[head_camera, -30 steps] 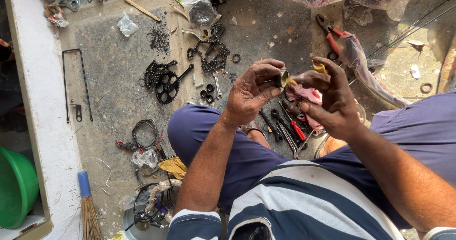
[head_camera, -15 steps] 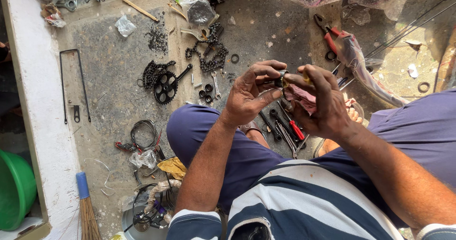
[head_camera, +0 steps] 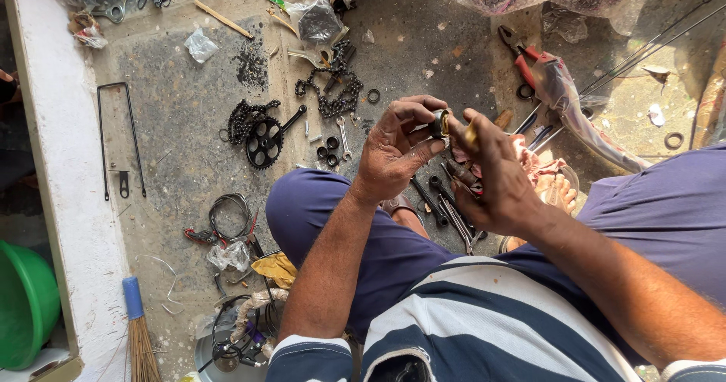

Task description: The person opens a small paper packet and uses a brush to apply grease to the inside of small cylindrical metal parts. They handle several parts one by one, applying grease and placing them on the floor among other bicycle components.

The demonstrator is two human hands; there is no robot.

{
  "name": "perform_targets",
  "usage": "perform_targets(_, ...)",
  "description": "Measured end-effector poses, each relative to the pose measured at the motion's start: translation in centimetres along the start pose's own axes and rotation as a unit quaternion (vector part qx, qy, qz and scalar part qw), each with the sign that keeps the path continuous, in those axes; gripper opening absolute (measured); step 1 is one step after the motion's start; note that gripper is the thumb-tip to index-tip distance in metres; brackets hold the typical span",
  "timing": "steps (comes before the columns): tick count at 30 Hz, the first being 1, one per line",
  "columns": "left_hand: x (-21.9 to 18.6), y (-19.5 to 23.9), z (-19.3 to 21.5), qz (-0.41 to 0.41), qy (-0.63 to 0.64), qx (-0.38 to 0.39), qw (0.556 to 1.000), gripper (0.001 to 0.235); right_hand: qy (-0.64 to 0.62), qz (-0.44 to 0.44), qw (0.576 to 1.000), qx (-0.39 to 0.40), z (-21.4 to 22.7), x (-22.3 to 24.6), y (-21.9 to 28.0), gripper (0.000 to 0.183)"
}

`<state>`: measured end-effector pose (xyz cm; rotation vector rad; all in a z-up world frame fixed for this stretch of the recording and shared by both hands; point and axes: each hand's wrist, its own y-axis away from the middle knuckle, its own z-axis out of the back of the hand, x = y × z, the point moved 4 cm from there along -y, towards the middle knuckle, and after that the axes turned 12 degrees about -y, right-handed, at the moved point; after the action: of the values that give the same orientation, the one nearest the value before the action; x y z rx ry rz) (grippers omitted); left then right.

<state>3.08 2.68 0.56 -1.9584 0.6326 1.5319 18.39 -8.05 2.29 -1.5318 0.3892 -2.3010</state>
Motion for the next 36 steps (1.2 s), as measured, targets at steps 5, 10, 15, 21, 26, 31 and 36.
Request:
perform_targets(5, 0.3, 0.1, 0.4, -0.007, -0.054, -0.004, 0.999, 0.036, 0.288, 0.072, 0.955, 0.0, 1.0, 0.9, -0.5, 0.071)
perform_targets(10, 0.0, 0.3, 0.1, 0.005, 0.018, 0.035, 0.999, 0.034, 0.143, 0.083, 0.985, -0.047, 1.7, 0.3, -0.8, 0.082)
perform_targets(15, -0.4, 0.2, 0.2, -0.005, 0.017, 0.03, 0.999, 0.029, -0.047, -0.005, 0.998, -0.045, 1.5, -0.1, -0.7, 0.09)
perform_targets(21, -0.6, 0.3, 0.1, 0.008, 0.011, 0.015, 1.0, 0.036, -0.362, -0.126, 0.922, -0.06, 1.6, -0.8, 0.4, 0.097)
perform_targets(26, 0.1, 0.2, 0.0, 0.005, 0.05, 0.01, 0.999, 0.035, 0.149, 0.05, 0.987, 0.011, -0.5, 0.2, 0.0, 0.094)
perform_targets(31, 0.2, 0.1, 0.4, -0.007, -0.011, 0.013, 1.0, 0.035, 0.192, 0.069, 0.979, -0.015, 1.4, 0.2, 0.0, 0.086)
perform_targets(36, 0.1, 0.5, 0.3, 0.008, 0.022, 0.036, 0.999, 0.032, 0.137, 0.062, 0.988, -0.021, 1.5, 0.3, -0.4, 0.091)
